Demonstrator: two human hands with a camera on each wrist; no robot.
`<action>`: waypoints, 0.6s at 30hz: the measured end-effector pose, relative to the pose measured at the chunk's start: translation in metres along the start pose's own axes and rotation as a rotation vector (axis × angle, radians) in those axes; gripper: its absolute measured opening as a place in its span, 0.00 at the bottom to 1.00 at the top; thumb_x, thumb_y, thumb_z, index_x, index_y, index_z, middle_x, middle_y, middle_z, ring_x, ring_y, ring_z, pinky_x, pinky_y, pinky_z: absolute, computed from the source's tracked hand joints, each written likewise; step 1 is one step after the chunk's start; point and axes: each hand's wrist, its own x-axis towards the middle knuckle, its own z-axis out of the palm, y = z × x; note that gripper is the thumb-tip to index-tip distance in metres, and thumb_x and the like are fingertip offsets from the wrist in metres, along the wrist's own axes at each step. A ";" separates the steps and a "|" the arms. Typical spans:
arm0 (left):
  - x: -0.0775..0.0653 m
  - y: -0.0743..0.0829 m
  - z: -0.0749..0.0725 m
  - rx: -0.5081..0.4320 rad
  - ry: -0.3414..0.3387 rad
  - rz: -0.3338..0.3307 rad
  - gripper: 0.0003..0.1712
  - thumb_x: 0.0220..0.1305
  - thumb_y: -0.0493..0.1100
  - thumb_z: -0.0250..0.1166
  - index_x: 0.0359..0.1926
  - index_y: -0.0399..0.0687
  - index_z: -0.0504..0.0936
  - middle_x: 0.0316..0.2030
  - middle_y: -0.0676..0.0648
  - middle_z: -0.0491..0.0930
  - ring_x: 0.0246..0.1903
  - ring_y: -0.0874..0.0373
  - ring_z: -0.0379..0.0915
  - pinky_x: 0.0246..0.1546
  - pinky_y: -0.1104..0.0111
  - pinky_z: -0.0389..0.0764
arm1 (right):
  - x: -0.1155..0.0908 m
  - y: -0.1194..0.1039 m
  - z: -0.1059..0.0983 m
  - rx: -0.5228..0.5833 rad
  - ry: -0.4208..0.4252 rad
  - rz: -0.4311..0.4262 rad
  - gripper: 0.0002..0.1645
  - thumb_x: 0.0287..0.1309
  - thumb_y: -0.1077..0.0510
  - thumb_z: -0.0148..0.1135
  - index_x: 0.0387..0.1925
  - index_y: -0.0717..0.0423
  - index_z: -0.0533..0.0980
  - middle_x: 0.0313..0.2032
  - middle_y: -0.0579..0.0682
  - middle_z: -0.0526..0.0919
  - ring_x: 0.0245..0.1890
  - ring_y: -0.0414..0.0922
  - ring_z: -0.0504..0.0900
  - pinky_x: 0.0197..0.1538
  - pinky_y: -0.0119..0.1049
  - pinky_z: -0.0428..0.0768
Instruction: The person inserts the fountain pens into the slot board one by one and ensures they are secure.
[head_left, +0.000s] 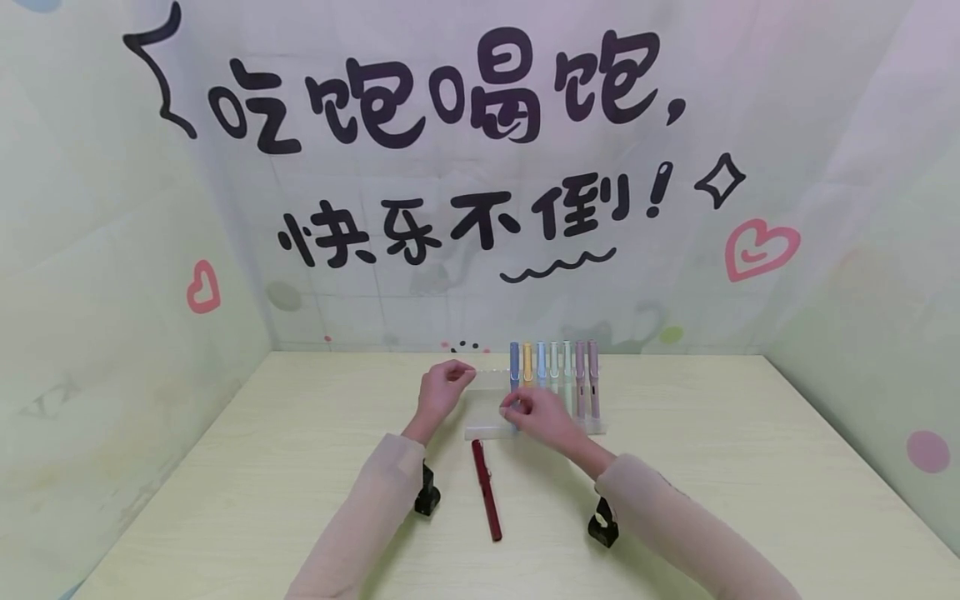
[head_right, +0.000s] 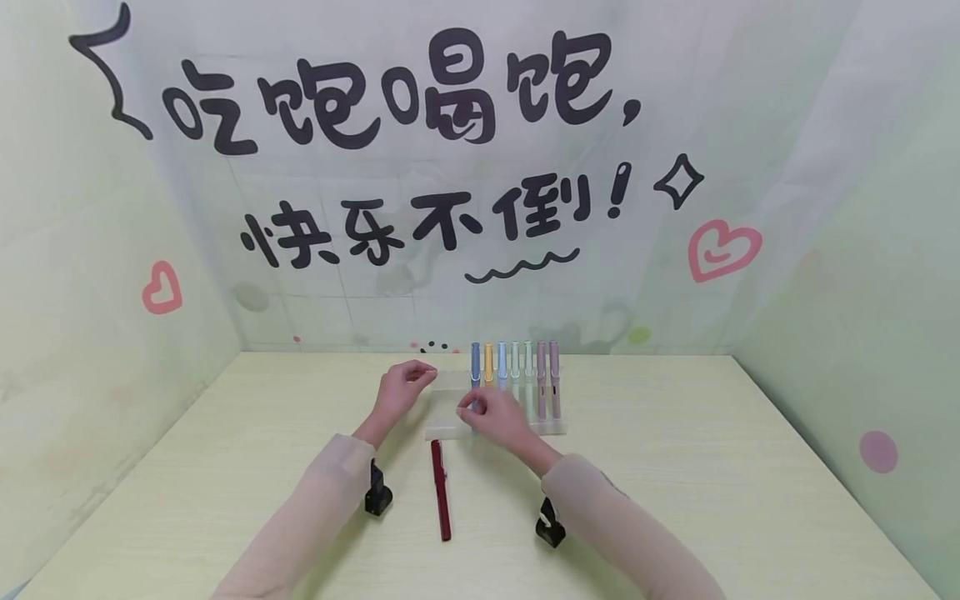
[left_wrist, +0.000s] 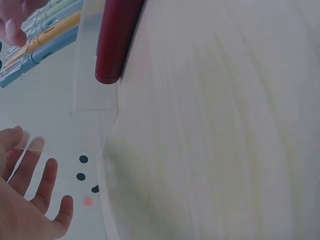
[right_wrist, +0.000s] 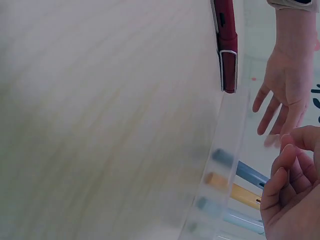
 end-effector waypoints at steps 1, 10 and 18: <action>0.000 0.000 0.000 0.000 -0.001 0.000 0.10 0.57 0.44 0.61 0.37 0.43 0.80 0.34 0.47 0.80 0.37 0.55 0.75 0.37 0.65 0.75 | -0.002 0.000 0.001 0.005 -0.015 -0.005 0.04 0.53 0.57 0.59 0.31 0.53 0.78 0.16 0.43 0.72 0.15 0.39 0.69 0.18 0.31 0.68; 0.000 0.000 0.000 0.005 -0.004 -0.010 0.10 0.58 0.44 0.60 0.37 0.43 0.80 0.34 0.47 0.79 0.37 0.55 0.75 0.37 0.65 0.75 | -0.012 0.001 0.015 -0.005 -0.123 -0.059 0.05 0.52 0.57 0.60 0.27 0.55 0.77 0.15 0.41 0.73 0.13 0.36 0.69 0.15 0.29 0.68; -0.001 0.001 0.000 -0.002 0.004 0.010 0.10 0.57 0.44 0.61 0.36 0.43 0.81 0.33 0.47 0.80 0.36 0.55 0.75 0.36 0.64 0.75 | -0.019 -0.005 0.026 -0.089 -0.208 0.037 0.14 0.49 0.47 0.62 0.18 0.50 0.73 0.12 0.41 0.72 0.13 0.36 0.68 0.16 0.29 0.67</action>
